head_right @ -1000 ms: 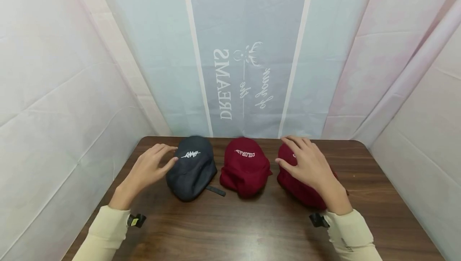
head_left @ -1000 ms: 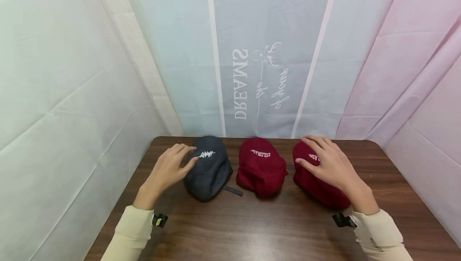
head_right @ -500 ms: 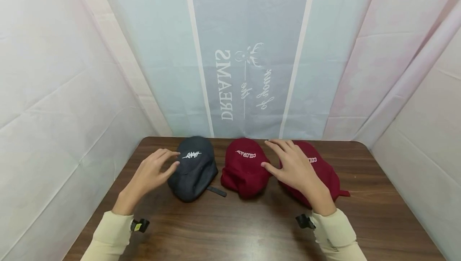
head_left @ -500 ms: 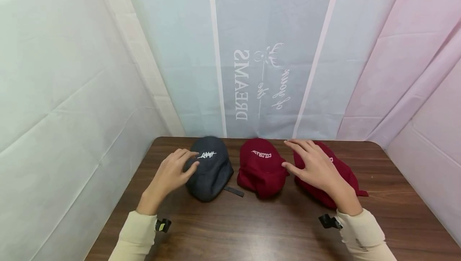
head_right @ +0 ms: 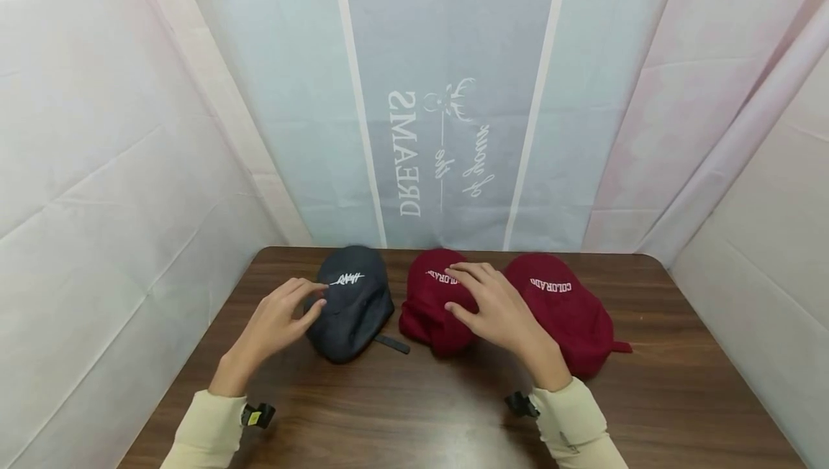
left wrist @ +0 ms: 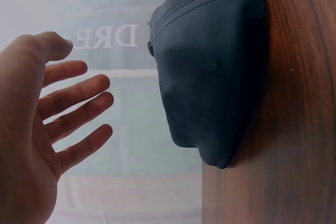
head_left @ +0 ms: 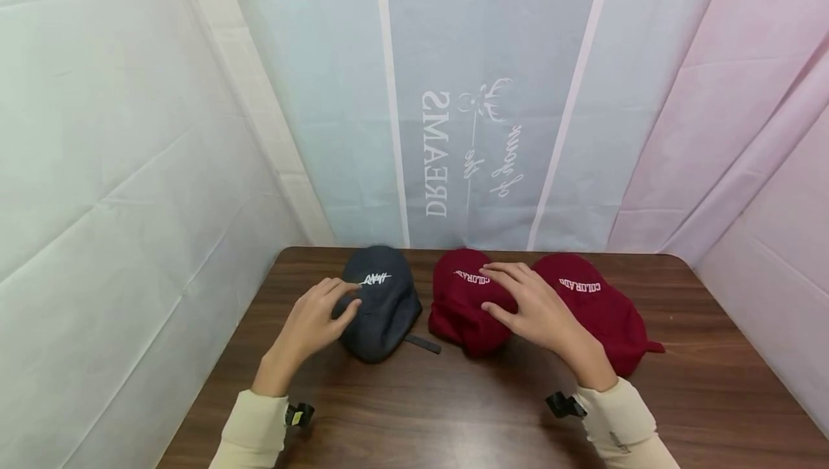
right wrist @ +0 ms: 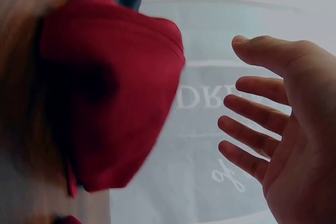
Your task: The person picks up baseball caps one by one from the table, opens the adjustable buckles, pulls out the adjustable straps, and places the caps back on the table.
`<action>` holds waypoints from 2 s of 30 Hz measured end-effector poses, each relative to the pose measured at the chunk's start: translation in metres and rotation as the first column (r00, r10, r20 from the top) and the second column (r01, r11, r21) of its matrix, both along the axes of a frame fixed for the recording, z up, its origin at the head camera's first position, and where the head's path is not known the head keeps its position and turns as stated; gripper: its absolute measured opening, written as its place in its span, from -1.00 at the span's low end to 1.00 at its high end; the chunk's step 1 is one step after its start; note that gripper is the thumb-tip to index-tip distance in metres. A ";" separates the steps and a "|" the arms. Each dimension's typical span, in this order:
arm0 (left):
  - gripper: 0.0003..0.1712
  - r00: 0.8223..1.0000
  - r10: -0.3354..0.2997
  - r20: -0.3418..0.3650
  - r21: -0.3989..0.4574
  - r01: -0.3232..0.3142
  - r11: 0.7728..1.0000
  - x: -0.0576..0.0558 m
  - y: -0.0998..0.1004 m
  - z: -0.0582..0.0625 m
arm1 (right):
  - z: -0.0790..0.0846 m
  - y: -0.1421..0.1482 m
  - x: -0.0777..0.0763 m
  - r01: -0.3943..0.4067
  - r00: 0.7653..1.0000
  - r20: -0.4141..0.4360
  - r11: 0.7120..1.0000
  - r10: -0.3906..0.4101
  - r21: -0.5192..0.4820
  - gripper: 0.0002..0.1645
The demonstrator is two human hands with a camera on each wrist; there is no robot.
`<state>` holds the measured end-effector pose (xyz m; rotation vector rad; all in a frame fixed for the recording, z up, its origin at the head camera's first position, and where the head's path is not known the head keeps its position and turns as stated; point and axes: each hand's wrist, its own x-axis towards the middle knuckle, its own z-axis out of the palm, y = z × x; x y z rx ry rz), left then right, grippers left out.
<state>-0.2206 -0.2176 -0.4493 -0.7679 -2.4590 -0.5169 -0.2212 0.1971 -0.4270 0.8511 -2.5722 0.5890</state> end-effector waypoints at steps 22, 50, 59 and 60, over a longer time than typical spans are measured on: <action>-0.72 0.999 0.010 0.034 0.049 -0.011 0.999 0.008 0.001 -0.019 | -0.012 -0.048 -0.003 -0.112 0.993 0.026 0.993 0.112 -0.024 -0.34; -0.71 0.996 0.012 0.089 0.062 -0.017 0.998 0.011 -0.001 -0.034 | -0.036 -0.097 -0.005 -0.233 0.973 0.002 0.972 0.233 -0.015 -0.50; -0.70 0.993 0.011 0.116 0.059 -0.018 0.998 0.011 -0.001 -0.036 | -0.043 -0.111 -0.008 -0.229 0.973 0.015 0.973 0.229 0.017 -0.49; -0.69 0.993 0.012 0.118 0.056 -0.018 0.998 0.011 -0.001 -0.036 | -0.043 -0.113 -0.008 -0.228 0.974 0.013 0.974 0.227 0.021 -0.49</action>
